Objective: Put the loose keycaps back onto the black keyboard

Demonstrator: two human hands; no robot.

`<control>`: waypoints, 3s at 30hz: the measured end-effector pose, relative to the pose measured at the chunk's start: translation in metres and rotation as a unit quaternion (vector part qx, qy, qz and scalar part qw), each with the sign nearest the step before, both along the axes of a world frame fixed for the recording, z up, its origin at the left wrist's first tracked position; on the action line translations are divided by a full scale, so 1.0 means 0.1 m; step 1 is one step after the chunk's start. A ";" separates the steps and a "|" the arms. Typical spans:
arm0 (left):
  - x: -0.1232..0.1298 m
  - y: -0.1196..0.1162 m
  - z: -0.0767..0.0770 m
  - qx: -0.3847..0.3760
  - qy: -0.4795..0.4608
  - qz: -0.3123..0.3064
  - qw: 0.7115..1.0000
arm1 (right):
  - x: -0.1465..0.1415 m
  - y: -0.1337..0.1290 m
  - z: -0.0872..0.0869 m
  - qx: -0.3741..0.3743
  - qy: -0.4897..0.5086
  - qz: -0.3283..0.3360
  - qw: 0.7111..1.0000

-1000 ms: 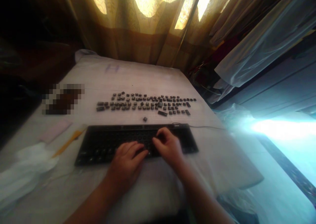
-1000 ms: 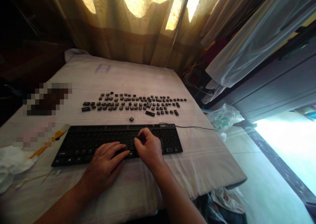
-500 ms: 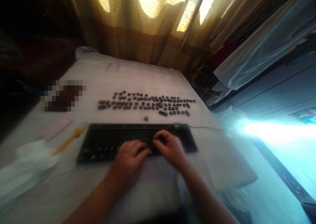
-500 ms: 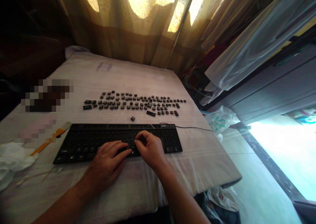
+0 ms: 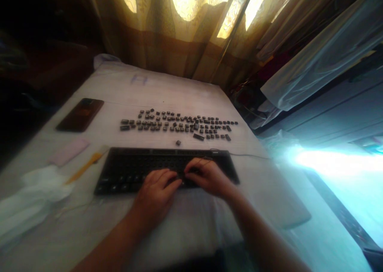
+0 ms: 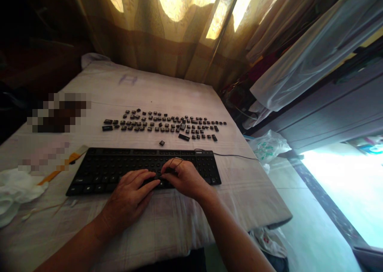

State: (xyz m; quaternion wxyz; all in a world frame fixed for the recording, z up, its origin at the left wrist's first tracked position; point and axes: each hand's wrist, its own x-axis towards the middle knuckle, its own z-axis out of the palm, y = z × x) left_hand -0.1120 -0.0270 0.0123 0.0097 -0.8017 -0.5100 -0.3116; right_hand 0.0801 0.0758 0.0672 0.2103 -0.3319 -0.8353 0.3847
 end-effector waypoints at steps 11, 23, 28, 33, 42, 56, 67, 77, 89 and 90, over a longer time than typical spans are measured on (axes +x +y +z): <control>0.00 0.00 -0.03 0.003 0.006 -0.001 1.000 | 0.00 0.02 -0.02 0.041 -0.063 0.030 0.997; 0.00 0.02 -0.04 0.008 0.009 0.002 1.000 | 0.04 -0.05 -0.19 0.042 0.027 -0.024 0.998; 0.01 0.03 -0.03 0.011 0.014 0.001 1.000 | 0.10 -0.10 -0.35 0.003 0.083 -0.093 0.992; 0.00 0.03 -0.02 0.011 0.019 0.001 1.000 | 0.10 -0.13 -0.35 0.023 0.080 -0.076 0.994; 0.00 0.04 -0.02 0.009 0.019 -0.002 1.000 | -0.08 0.10 0.05 0.069 -0.098 0.078 0.990; 0.01 0.03 -0.03 0.009 0.024 0.005 1.000 | -0.02 0.10 -0.12 0.097 -0.089 0.069 0.989; 0.02 0.03 -0.05 0.008 0.020 0.002 1.000 | 0.06 -0.09 -0.35 0.153 0.036 0.023 0.987; 0.02 0.04 -0.05 0.023 0.023 0.005 0.999 | 0.13 -0.05 -0.19 0.043 0.188 -0.123 0.973; 0.10 0.02 0.14 0.015 -0.050 0.043 0.998 | 0.00 -0.37 -0.34 -0.028 0.223 -0.141 0.964; 0.11 0.01 0.16 0.009 -0.063 0.048 0.997 | -0.02 -0.42 -0.35 -0.019 0.225 -0.135 0.965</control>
